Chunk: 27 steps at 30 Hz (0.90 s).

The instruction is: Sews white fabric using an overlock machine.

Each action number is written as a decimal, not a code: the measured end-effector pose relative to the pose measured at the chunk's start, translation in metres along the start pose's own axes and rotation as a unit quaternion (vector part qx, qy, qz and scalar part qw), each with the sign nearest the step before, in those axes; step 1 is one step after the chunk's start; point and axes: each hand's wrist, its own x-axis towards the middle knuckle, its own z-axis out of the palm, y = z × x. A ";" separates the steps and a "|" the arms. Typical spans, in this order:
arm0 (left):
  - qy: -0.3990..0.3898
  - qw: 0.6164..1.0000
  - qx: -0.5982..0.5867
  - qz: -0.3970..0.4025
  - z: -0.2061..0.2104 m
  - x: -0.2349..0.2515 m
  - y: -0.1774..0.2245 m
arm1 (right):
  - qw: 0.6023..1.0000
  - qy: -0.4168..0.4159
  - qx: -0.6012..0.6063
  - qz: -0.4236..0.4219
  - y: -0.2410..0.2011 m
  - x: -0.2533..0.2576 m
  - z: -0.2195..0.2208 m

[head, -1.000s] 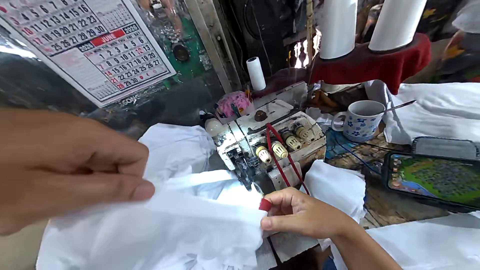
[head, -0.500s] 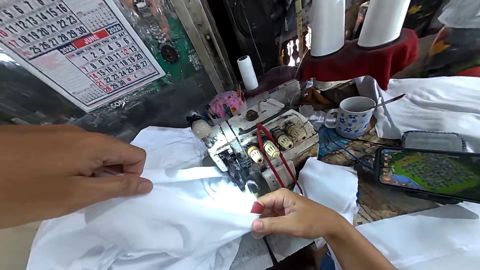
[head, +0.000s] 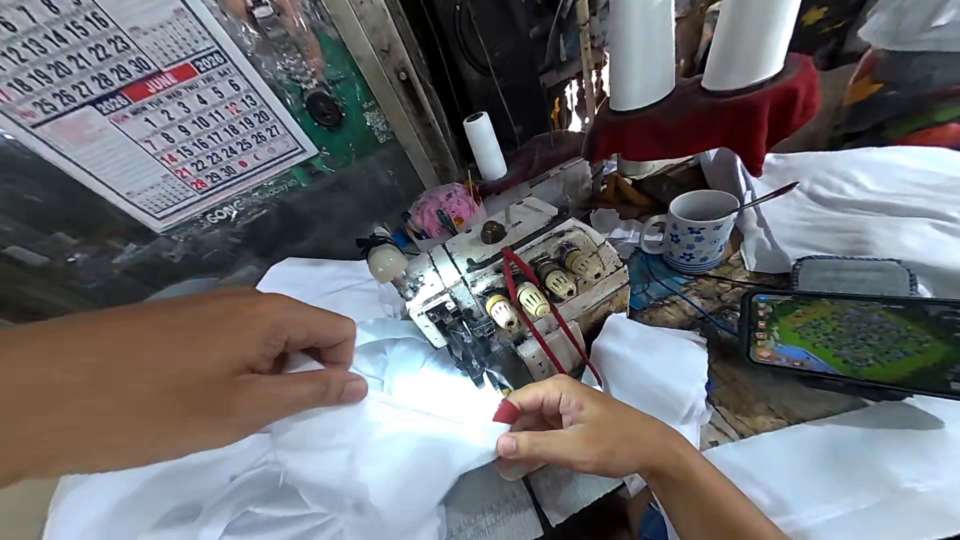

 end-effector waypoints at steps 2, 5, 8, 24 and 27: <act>0.010 1.000 -0.016 0.015 0.012 0.008 -0.008 | 1.000 0.002 0.003 0.008 -0.001 -0.001 0.000; 0.030 0.998 -0.028 0.041 0.034 0.020 -0.013 | 0.999 0.002 0.021 0.032 -0.005 -0.004 0.000; 0.040 0.997 -0.040 0.050 0.048 0.029 -0.011 | 0.998 -0.002 0.043 0.048 -0.008 -0.006 0.001; 0.218 0.960 -0.149 0.091 0.113 -0.025 -0.090 | 0.942 0.009 -0.318 0.104 -0.009 0.032 0.055; 0.194 0.960 -0.183 0.084 0.080 -0.054 -0.045 | 0.968 -0.009 -0.252 0.019 0.004 0.022 0.064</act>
